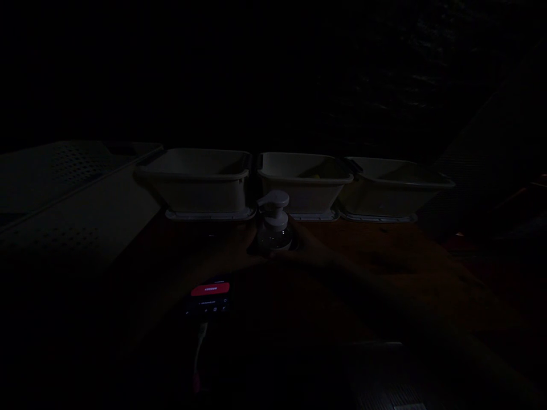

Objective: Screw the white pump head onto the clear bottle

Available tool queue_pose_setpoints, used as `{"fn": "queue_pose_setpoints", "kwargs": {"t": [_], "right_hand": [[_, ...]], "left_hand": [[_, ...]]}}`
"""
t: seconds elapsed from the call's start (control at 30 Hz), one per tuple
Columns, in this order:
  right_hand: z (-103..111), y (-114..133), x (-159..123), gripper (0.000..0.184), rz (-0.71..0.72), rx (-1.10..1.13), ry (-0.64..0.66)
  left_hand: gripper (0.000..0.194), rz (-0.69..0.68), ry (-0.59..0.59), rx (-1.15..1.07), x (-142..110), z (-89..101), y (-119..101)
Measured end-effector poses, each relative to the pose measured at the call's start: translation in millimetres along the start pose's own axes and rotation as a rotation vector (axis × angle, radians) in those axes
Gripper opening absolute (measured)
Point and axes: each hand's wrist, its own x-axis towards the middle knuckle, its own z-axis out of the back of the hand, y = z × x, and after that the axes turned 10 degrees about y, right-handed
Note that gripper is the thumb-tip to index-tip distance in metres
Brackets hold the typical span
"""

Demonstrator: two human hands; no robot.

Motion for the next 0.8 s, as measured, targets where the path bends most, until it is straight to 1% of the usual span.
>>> {"fn": "queue_pose_setpoints", "kwargs": {"t": [0.17,0.23,0.43,0.53,0.67,0.73,0.8], "right_hand": [[0.7,0.5,0.3,0.079,0.03,0.008,0.027],[0.7,1.6,0.1,0.079,0.029,0.007,0.025],[0.6,2.5,-0.6,0.078,0.007,0.002,0.021],[0.4,1.6,-0.5,0.079,0.023,0.015,0.018],[0.3,1.8,-0.2,0.081,0.025,0.006,0.019],[0.5,2.1,-0.3,0.08,0.019,-0.002,0.02],[0.8,2.3,-0.3,0.08,0.02,-0.007,0.027]], "left_hand": [[0.075,-0.018,0.012,-0.011,-0.4,-0.6,0.0],[0.075,-0.022,0.012,-0.015,-0.5,-0.1,-0.1],[0.062,-0.006,0.02,0.014,0.3,3.1,-1.8],[0.061,-0.009,0.009,0.019,-0.1,2.6,-0.8],[0.058,0.032,0.027,0.052,-1.8,0.6,0.8],[0.059,0.014,0.001,0.054,-2.2,0.4,0.6],[0.063,-0.032,-0.025,0.034,-2.2,1.1,-0.4]]}}
